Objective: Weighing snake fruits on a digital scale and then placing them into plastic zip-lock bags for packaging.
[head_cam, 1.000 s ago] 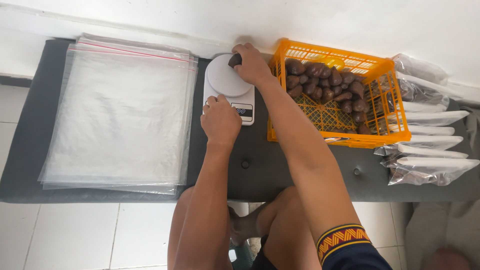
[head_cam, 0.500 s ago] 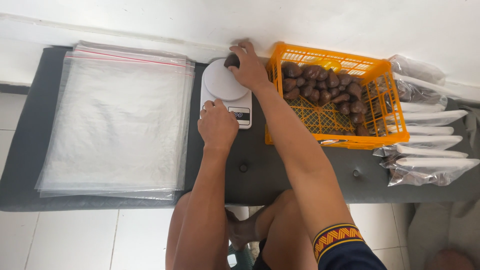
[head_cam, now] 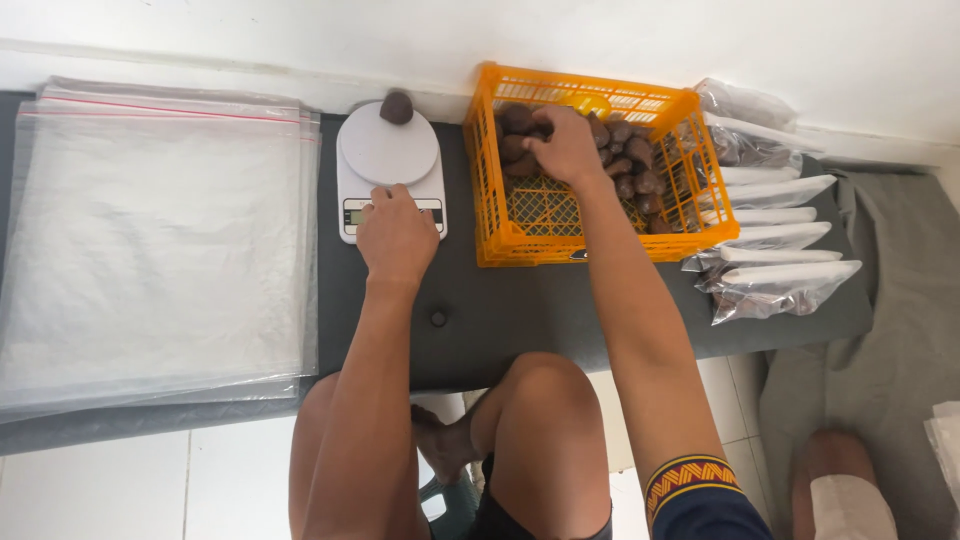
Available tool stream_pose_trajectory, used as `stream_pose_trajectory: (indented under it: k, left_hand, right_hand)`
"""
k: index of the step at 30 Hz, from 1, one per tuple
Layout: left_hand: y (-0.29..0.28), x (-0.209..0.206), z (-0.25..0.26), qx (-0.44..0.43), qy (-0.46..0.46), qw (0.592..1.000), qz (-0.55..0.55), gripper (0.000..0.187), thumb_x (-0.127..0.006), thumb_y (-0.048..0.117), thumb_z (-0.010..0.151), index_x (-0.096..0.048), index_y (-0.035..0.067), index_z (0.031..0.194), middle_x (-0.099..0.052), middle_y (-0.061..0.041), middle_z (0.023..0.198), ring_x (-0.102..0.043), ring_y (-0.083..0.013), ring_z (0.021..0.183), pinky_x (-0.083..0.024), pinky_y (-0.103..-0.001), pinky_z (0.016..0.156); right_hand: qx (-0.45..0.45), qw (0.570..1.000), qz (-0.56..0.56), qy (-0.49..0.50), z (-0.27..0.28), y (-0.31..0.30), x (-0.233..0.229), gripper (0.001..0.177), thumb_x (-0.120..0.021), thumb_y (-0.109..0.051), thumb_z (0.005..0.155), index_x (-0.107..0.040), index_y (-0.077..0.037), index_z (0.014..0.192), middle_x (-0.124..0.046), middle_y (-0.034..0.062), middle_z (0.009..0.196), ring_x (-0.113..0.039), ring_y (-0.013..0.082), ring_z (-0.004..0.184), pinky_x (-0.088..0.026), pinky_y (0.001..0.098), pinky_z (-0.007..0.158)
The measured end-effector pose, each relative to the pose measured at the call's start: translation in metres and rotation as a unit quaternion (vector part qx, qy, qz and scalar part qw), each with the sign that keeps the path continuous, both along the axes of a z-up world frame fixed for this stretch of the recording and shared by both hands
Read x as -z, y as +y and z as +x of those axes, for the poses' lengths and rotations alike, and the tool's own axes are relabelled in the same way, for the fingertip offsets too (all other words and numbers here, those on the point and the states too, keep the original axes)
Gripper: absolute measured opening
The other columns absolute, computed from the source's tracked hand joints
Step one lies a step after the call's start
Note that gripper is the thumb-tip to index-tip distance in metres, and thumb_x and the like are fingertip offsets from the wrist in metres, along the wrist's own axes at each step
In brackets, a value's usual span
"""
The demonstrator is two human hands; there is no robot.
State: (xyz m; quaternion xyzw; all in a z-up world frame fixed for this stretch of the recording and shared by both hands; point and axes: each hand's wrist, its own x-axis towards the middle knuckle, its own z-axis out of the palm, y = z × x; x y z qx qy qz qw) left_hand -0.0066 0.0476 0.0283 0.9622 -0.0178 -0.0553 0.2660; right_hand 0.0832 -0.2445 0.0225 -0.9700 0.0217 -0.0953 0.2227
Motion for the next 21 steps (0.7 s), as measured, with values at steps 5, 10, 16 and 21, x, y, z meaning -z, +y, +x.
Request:
stream_pose_trajectory:
  k: [5, 10, 16, 21]
  left_hand:
    - [-0.002, 0.004, -0.001, 0.005, 0.007, 1.0, 0.008, 0.04, -0.066, 0.027, 0.097, -0.062, -0.003, 0.124, -0.061, -0.022, 0.121, -0.067, -0.0416, 0.112, -0.058, -0.053, 0.087]
    - [-0.003, 0.009, 0.0, 0.007, 0.006, 1.0, 0.021, 0.039, -0.066, 0.027, 0.097, -0.062, -0.002, 0.123, -0.062, -0.022, 0.121, -0.068, -0.0407, 0.111, -0.058, -0.052, 0.086]
    - [-0.004, 0.001, -0.006, 0.004, -0.031, 1.0, -0.004, 0.037, -0.066, 0.024, 0.096, -0.063, -0.003, 0.122, -0.062, -0.021, 0.117, -0.069, -0.0398, 0.108, -0.058, -0.051, 0.085]
    - [-0.007, -0.04, -0.015, -0.012, -0.089, 0.985, -0.147, 0.028, -0.059, 0.01, 0.099, -0.064, -0.003, 0.123, -0.066, -0.02, 0.111, -0.071, -0.0386, 0.105, -0.06, -0.048, 0.085]
  right_hand:
    - [0.016, 0.995, -0.015, 0.099, 0.002, 0.007, 0.034, 0.056, -0.079, -0.032, 0.092, -0.06, -0.013, 0.141, -0.062, 0.0189, 0.133, -0.06, 0.0395, 0.128, -0.052, 0.0521, 0.107]
    - [-0.008, 0.989, -0.09, 0.116, 0.0, 0.011, 0.032, 0.046, -0.074, -0.026, 0.096, -0.058, -0.012, 0.137, -0.061, 0.0229, 0.123, -0.063, 0.0433, 0.12, -0.058, 0.0568, 0.098]
    - [0.015, 0.998, 0.058, -0.022, -0.024, 0.02, 0.007, 0.044, -0.074, -0.009, 0.095, -0.059, -0.01, 0.136, -0.06, 0.019, 0.125, -0.062, 0.0392, 0.122, -0.055, 0.0497, 0.103]
    - [0.008, 0.959, 0.258, -0.119, -0.076, 0.06, -0.054, 0.045, -0.075, 0.006, 0.091, -0.06, -0.007, 0.131, -0.057, 0.0202, 0.128, -0.064, 0.0315, 0.111, -0.06, 0.0431, 0.093]
